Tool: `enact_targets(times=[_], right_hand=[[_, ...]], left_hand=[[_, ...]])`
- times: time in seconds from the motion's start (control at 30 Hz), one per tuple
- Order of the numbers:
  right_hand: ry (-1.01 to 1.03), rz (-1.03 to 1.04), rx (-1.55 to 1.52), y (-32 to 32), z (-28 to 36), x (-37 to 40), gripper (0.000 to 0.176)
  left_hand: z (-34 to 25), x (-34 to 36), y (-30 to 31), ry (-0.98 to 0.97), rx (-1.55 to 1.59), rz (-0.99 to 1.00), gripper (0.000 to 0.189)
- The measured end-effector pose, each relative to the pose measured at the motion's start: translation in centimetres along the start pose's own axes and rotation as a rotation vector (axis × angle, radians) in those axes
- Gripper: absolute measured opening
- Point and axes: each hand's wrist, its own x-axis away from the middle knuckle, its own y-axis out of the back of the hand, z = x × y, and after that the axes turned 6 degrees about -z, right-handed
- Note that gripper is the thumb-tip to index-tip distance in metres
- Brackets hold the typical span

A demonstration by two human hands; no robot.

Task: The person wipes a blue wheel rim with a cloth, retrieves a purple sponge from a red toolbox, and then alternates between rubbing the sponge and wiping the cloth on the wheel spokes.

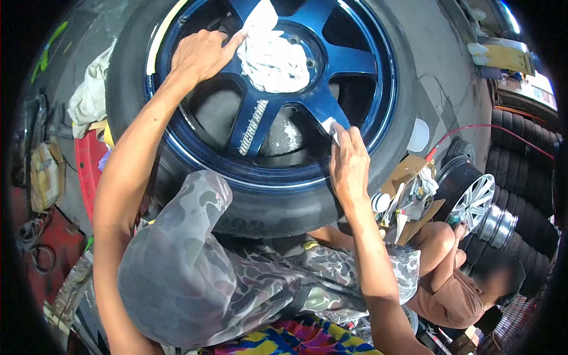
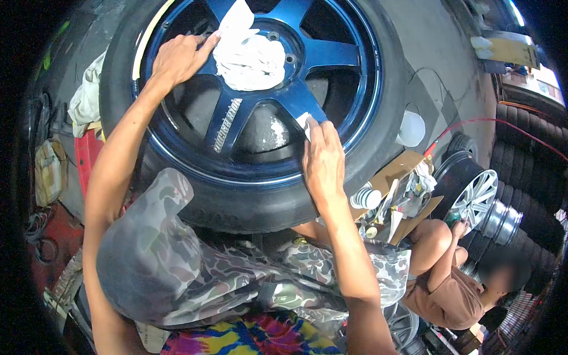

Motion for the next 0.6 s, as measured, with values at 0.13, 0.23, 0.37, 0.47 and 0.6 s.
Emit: enact_targets(times=[0.13, 0.23, 0.37, 0.47, 0.6], right_hand=[[-0.024, 0.034, 0.013, -0.1, -0.2, 0.0, 0.045], [0.027, 0.002, 0.006, -0.6, -0.4, -0.6, 0.047], [0.068, 0.015, 0.007, 0.5, -1.3, 0.3, 0.051], [0.046, -0.028, -0.028, -0.1, -1.1, -0.2, 0.046], [0.050, 0.021, 0.028, 0.3, -1.0, 0.9, 0.044]], left_hand=[[0.1, 0.0, -0.2, 0.026, 0.038, 0.043, 0.080], [0.1, -0.2, 0.4, 0.009, 0.008, 0.089, 0.079], [0.2, 0.0, 0.0, -0.011, 0.014, 0.001, 0.079], [0.0, -0.1, 0.4, -0.001, 0.048, 0.051, 0.079], [-0.5, -0.2, 1.0, 0.012, 0.049, 0.082, 0.078]])
